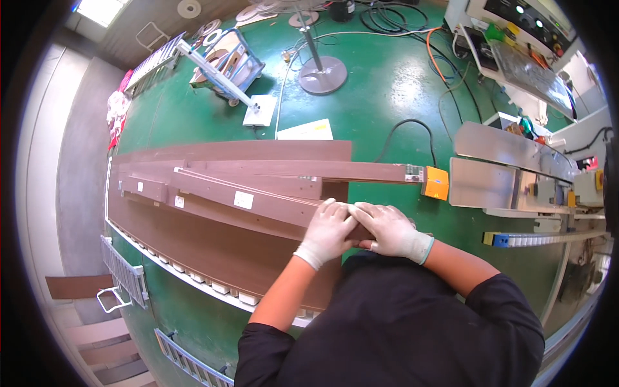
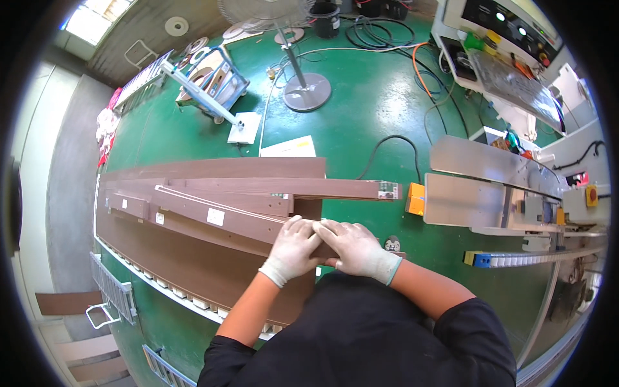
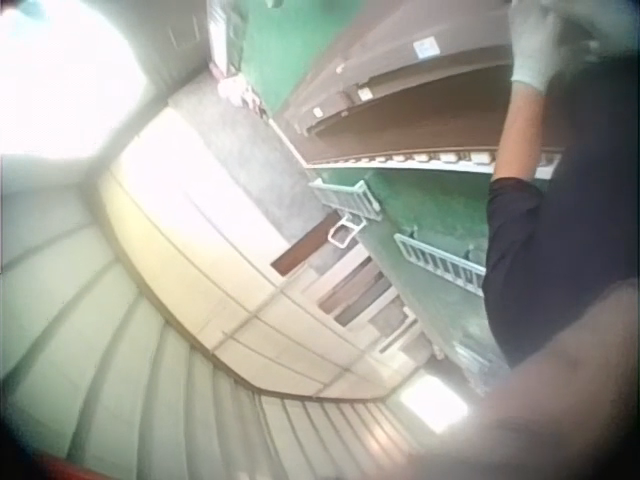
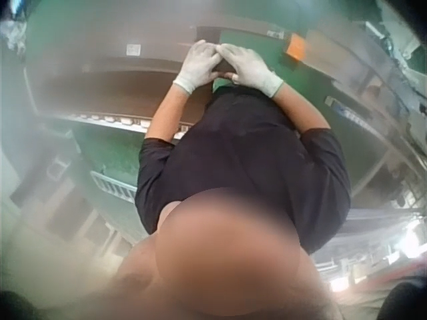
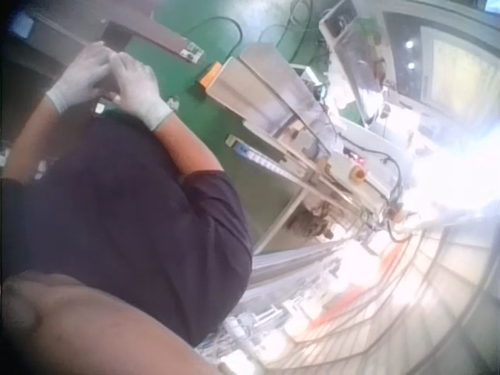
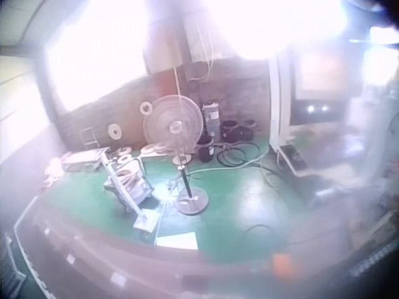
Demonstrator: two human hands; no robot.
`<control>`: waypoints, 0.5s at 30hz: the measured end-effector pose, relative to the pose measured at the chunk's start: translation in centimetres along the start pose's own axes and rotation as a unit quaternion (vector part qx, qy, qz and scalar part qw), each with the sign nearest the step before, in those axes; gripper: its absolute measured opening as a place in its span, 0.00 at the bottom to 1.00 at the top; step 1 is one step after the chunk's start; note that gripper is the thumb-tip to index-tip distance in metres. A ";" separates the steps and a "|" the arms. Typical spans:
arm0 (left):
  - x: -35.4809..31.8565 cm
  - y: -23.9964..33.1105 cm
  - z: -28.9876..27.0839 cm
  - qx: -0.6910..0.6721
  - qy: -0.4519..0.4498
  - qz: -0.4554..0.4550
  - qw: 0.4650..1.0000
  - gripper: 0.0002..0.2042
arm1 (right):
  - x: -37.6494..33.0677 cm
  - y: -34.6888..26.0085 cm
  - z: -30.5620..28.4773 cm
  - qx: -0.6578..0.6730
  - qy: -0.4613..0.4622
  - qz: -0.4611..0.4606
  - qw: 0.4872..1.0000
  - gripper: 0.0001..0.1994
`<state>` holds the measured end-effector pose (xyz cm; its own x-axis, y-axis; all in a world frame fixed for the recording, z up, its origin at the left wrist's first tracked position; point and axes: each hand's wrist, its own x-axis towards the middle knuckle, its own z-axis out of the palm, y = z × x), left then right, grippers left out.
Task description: The person places long wooden boards one by one into an automated woodworking machine for processing.
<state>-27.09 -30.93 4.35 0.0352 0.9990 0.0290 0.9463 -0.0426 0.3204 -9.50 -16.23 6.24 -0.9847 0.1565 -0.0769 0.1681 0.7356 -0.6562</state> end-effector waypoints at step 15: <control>-3.9 -7.2 -6.2 0.084 -0.100 -0.171 0.977 0.38 | -12.4 9.3 -5.7 -0.015 0.073 -0.003 0.997 0.34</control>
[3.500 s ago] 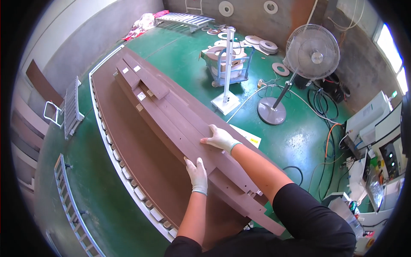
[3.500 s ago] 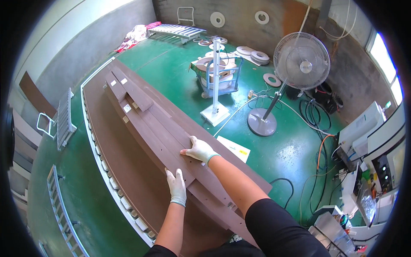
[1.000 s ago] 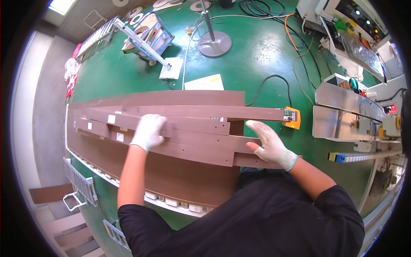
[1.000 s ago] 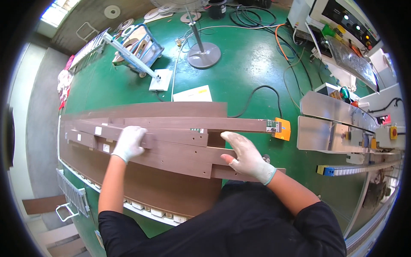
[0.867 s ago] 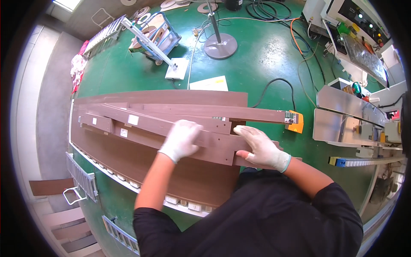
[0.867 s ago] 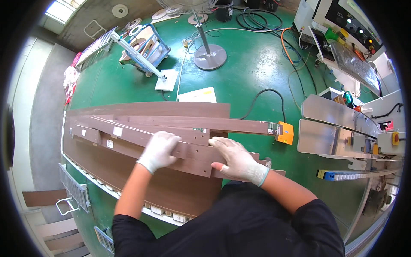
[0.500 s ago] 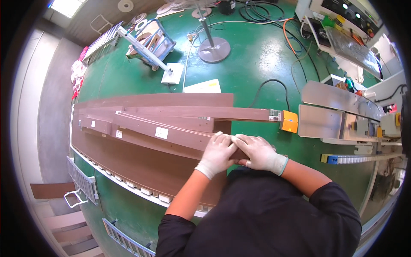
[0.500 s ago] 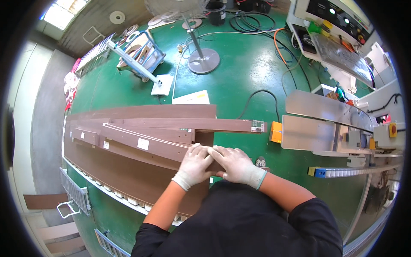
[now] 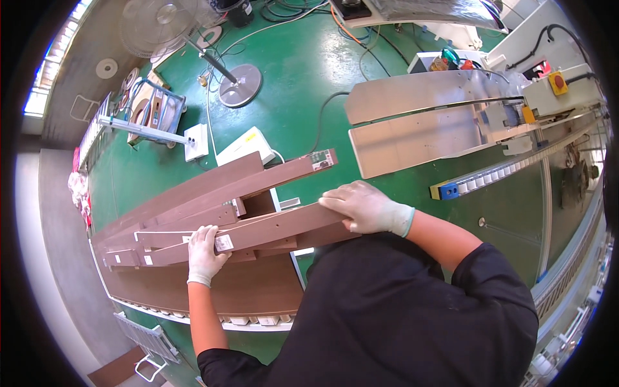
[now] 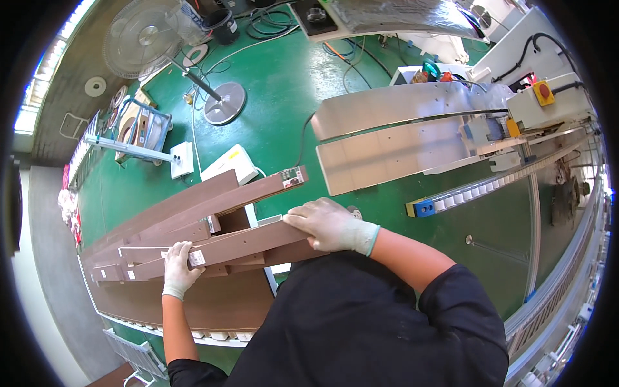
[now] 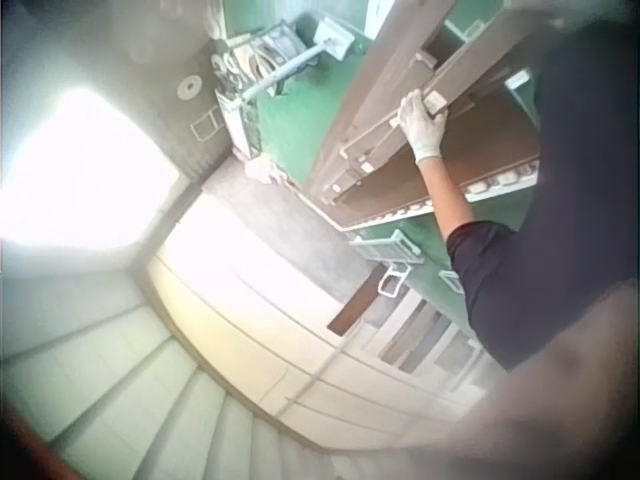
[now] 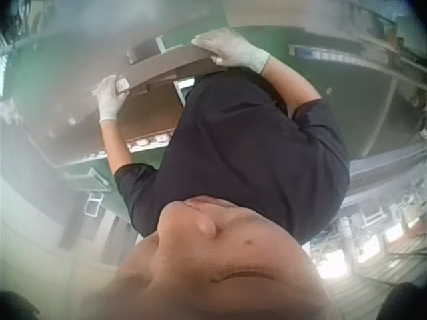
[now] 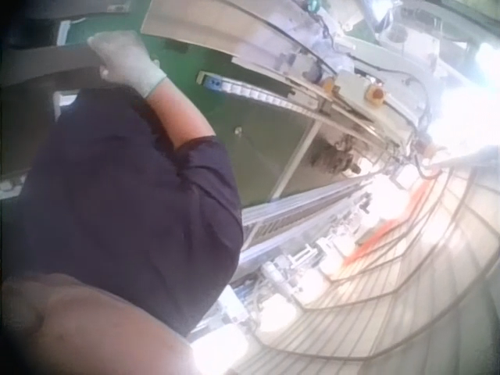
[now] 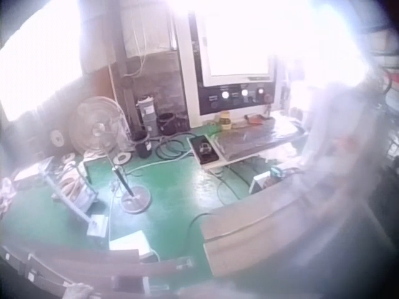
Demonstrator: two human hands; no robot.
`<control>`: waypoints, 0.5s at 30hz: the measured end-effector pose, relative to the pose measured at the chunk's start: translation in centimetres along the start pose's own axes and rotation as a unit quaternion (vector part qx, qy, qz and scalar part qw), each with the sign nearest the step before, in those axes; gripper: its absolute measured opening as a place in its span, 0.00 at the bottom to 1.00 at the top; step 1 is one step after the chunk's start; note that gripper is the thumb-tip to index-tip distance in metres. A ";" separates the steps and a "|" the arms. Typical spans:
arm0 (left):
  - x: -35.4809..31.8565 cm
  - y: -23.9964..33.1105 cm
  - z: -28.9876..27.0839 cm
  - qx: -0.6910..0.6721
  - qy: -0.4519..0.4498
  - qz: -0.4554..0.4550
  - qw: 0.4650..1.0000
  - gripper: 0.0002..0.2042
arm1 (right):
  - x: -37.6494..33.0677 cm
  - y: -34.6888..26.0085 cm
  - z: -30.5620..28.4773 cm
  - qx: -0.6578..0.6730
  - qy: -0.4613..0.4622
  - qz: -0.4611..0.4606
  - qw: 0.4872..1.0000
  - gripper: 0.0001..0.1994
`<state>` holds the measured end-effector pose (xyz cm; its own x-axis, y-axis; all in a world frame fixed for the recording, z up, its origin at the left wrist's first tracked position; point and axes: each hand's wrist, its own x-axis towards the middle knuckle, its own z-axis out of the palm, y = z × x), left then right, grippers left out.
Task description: The person places long wooden boards one by one into an automated woodworking machine for processing.
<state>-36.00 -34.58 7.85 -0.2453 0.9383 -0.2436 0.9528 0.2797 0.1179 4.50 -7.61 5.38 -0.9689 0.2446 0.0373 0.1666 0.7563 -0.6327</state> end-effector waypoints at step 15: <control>2.7 8.8 -3.8 -0.003 -0.014 -0.032 0.999 0.35 | -7.3 5.3 -5.4 0.054 0.084 -0.008 0.995 0.31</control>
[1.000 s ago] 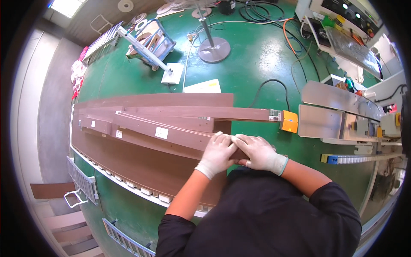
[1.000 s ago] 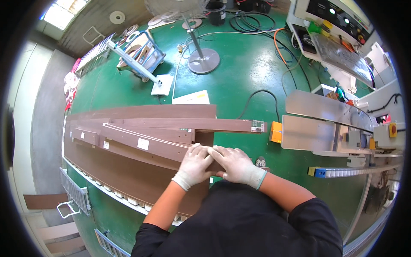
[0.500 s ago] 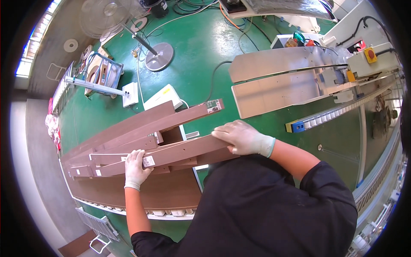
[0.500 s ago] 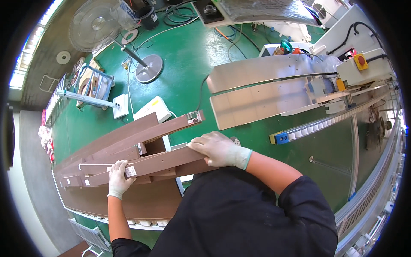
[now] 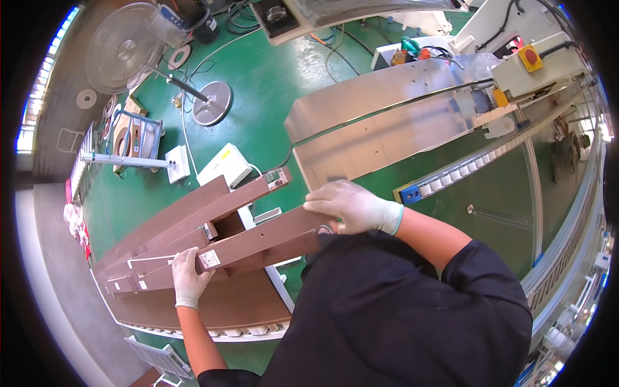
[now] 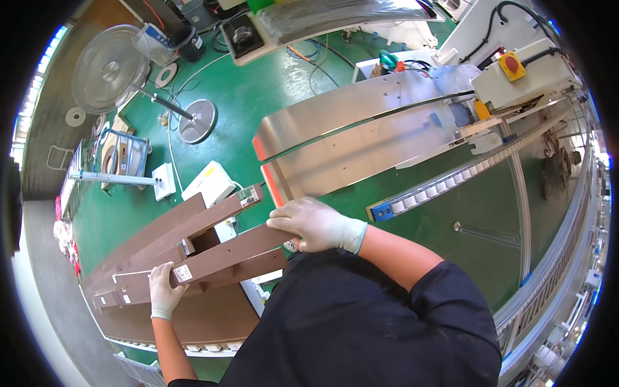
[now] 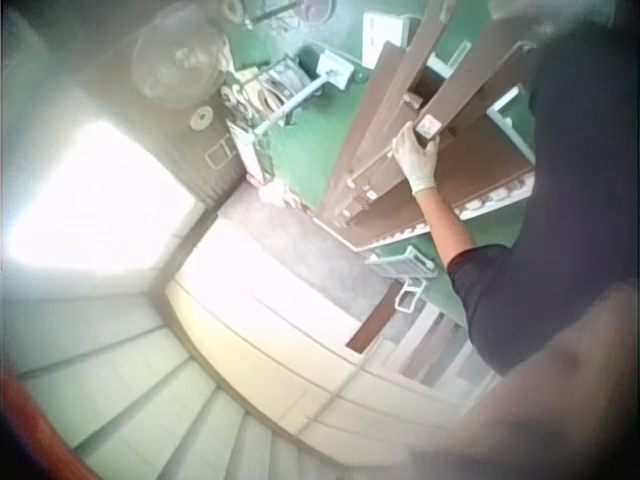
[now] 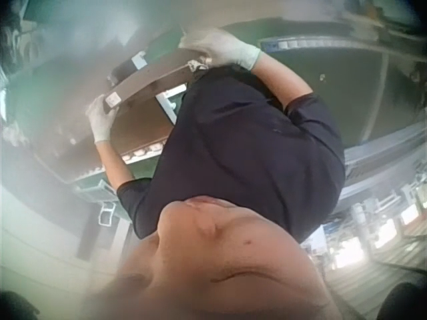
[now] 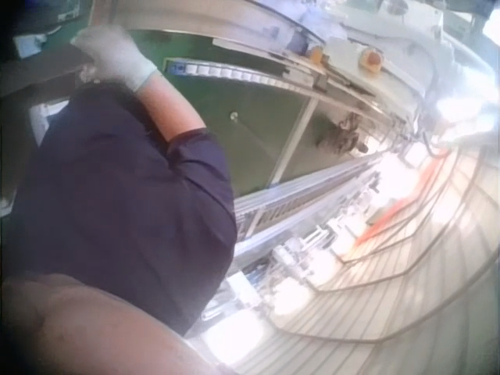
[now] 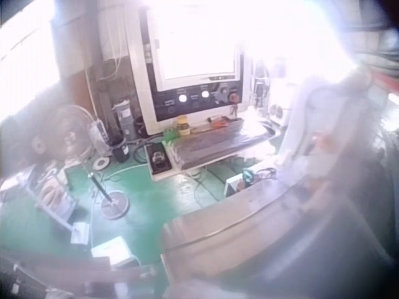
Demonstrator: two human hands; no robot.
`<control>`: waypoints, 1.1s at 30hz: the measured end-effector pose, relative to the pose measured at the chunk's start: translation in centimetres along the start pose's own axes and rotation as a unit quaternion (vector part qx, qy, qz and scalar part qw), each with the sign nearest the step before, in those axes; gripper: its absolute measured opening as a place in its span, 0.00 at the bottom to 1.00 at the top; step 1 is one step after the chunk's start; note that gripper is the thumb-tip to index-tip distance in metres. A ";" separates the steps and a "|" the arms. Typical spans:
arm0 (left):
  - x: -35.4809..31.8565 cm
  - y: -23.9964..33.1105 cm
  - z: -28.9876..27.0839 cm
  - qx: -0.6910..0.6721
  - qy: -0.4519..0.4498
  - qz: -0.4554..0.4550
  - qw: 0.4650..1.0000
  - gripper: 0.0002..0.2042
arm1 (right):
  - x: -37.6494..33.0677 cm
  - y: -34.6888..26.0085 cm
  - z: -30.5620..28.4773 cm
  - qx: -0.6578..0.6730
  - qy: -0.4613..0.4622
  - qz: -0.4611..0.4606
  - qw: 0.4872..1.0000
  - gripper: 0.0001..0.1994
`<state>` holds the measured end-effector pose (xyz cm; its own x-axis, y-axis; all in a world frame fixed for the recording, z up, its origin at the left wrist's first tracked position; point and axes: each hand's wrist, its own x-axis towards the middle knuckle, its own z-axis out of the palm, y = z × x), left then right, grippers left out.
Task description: The person places long wooden boards one by one into an automated woodworking machine for processing.
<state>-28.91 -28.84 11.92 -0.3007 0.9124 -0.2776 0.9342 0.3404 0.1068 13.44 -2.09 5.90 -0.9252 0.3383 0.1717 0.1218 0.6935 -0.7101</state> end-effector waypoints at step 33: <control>28.4 53.7 10.8 0.075 0.157 0.365 0.915 0.35 | -31.3 17.3 -13.5 -0.244 0.423 0.423 0.764 0.07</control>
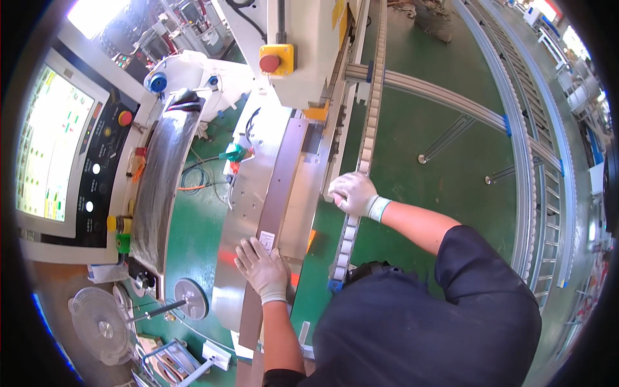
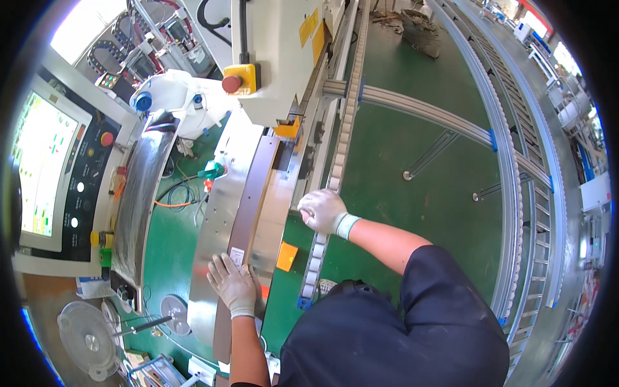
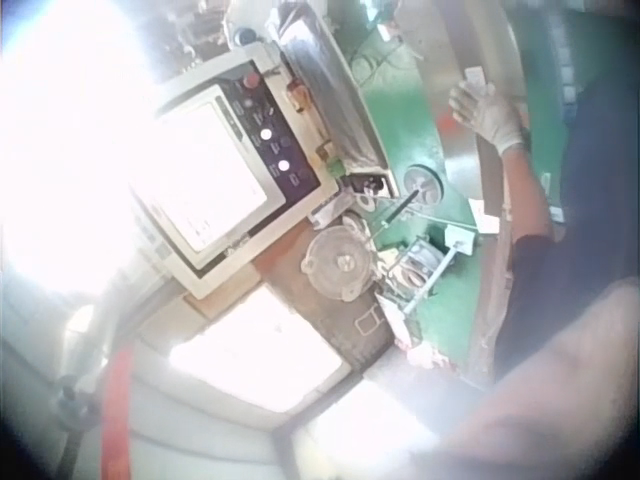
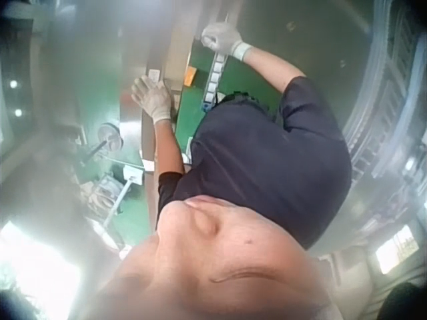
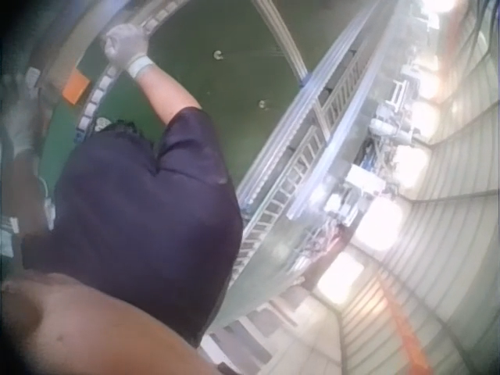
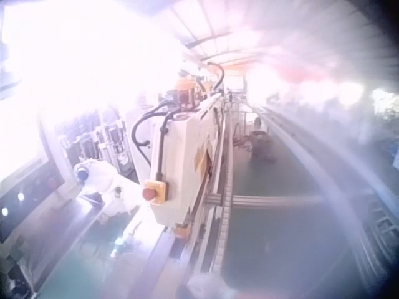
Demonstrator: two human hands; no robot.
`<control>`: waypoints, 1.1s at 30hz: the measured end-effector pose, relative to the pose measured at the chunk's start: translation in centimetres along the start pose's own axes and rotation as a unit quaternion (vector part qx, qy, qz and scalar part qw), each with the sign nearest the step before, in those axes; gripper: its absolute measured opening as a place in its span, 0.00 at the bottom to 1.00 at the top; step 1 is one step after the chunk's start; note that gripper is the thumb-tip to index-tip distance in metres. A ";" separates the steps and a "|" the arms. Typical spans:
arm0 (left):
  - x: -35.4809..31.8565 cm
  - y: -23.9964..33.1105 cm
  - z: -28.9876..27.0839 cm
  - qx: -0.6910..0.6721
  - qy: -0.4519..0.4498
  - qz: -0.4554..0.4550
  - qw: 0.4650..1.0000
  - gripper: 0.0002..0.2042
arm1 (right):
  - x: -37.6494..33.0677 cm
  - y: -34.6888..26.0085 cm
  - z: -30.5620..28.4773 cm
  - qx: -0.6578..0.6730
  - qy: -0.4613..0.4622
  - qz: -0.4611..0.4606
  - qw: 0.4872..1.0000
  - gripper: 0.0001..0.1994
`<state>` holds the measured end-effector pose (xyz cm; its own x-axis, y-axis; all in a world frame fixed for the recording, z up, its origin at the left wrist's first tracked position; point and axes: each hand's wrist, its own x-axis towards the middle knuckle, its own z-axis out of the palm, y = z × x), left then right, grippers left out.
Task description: The person places long wooden boards one by one into an automated woodworking machine for processing.
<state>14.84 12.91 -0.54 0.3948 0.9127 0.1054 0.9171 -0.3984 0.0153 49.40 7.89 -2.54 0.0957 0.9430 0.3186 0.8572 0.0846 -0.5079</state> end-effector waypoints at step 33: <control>15.0 8.7 3.0 -0.085 0.072 0.180 0.977 0.28 | -0.5 0.9 0.2 0.054 0.059 -0.019 0.997 0.05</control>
<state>28.89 23.37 -1.76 0.6677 0.6927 0.2726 0.6922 -0.7125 0.1153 49.98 7.56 -3.31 0.1295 0.8944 0.4282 0.8027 0.1590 -0.5749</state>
